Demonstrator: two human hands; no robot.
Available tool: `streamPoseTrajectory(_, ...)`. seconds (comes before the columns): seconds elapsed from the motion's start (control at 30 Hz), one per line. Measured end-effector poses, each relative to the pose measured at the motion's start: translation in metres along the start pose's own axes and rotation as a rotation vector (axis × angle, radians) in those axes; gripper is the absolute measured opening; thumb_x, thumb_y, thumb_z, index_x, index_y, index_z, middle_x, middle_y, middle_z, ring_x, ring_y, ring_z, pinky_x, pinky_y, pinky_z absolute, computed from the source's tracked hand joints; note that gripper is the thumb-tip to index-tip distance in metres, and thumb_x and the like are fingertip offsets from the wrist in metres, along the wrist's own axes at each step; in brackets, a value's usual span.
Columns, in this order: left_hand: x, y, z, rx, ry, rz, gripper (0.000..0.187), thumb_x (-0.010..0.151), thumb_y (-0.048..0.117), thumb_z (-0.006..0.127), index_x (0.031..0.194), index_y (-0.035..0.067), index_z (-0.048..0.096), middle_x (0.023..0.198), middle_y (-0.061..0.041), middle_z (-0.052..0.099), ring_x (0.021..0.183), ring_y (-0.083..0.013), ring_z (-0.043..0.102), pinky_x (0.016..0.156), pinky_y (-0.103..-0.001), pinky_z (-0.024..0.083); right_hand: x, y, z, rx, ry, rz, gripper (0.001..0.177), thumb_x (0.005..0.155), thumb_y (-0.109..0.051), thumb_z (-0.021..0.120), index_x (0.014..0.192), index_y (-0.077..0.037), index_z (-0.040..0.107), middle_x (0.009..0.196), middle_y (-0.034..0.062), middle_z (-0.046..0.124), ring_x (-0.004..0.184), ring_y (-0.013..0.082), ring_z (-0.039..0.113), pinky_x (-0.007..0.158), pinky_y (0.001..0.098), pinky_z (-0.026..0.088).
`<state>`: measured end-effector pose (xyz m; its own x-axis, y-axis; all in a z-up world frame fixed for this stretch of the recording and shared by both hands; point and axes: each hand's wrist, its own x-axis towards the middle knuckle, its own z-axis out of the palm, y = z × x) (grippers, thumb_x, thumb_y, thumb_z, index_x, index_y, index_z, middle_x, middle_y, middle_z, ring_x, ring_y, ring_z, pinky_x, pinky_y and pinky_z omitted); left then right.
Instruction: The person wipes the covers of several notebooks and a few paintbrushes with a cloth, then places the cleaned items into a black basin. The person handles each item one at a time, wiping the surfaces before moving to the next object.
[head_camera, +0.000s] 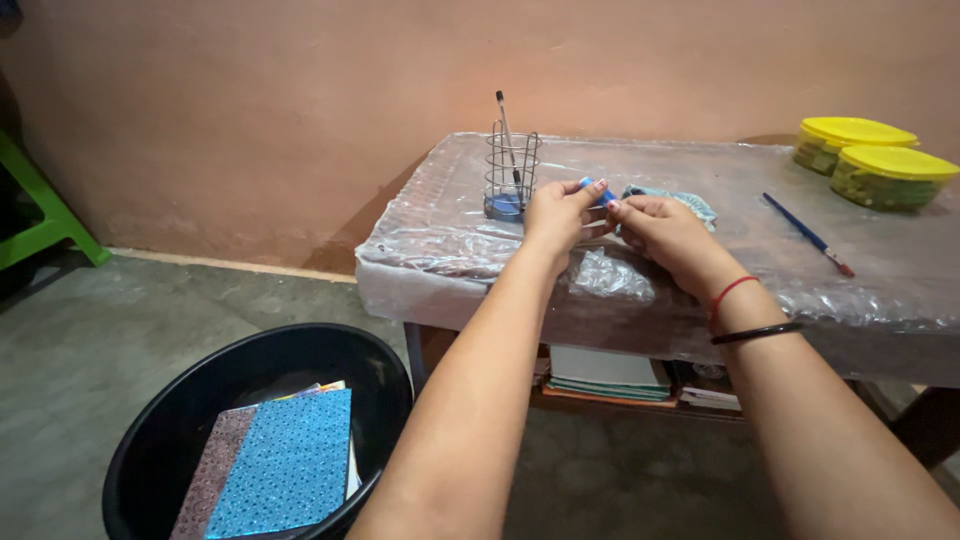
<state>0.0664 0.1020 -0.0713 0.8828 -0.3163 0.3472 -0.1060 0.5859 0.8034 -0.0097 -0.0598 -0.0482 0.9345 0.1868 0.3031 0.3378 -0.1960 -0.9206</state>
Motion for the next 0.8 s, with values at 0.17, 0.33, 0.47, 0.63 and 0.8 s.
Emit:
streamPoseTrajectory(0.17,0.002,-0.003,0.008,-0.020,0.080,-0.003,0.021,0.096,0.013,0.068,0.104,-0.007,0.064,0.093,-0.012,0.068,0.081,-0.0217,0.071,0.068,-0.041,0.066,-0.007,-0.007,0.007,-0.273,0.130,-0.073,0.032,0.103,-0.030,0.060,0.088,-0.005,0.075,0.062,-0.0081,0.048,0.055,0.0029,0.037,0.048,0.0232,0.028)
streamPoseTrajectory(0.33,-0.003,-0.003,0.017,0.036,0.179,0.059,0.025,0.095,0.014,0.071,0.103,-0.010,0.066,0.089,-0.014,0.070,0.073,-0.0213,0.072,0.061,-0.038,0.065,-0.010,-0.012,0.011,-0.402,0.200,-0.077,0.038,0.103,-0.034,0.062,0.086,-0.002,0.073,0.060,-0.0053,0.050,0.054,0.0058,0.038,0.048,0.0280,0.031)
streamPoseTrajectory(0.47,-0.009,0.000,0.026,0.162,0.342,0.051,0.028,0.094,0.017,0.072,0.101,-0.010,0.071,0.087,-0.015,0.072,0.068,-0.0202,0.072,0.057,-0.035,0.061,-0.012,-0.016,0.016,-0.567,0.240,-0.138,0.037,0.099,-0.036,0.064,0.086,-0.004,0.075,0.056,-0.0020,0.057,0.052,0.0076,0.047,0.049,0.0286,0.038)
streamPoseTrajectory(0.63,-0.009,-0.003,0.024,0.195,0.300,0.098,0.037,0.092,0.021,0.073,0.115,-0.007,0.064,0.094,-0.013,0.074,0.080,-0.0193,0.074,0.062,-0.033,0.061,-0.014,-0.014,0.013,-0.352,0.223,-0.046,0.038,0.101,-0.036,0.063,0.084,-0.003,0.073,0.059,-0.0040,0.052,0.052,0.0069,0.040,0.047,0.0267,0.029)
streamPoseTrajectory(0.8,-0.013,-0.001,0.008,0.162,0.013,0.079,0.045,0.098,0.032,0.067,0.129,0.001,0.057,0.116,-0.008,0.075,0.103,-0.0156,0.068,0.077,-0.030,0.049,-0.013,-0.003,0.005,-0.034,0.062,-0.098,0.038,0.106,-0.034,0.058,0.085,-0.004,0.070,0.061,-0.0053,0.049,0.054,0.0044,0.038,0.049,0.0231,0.028)
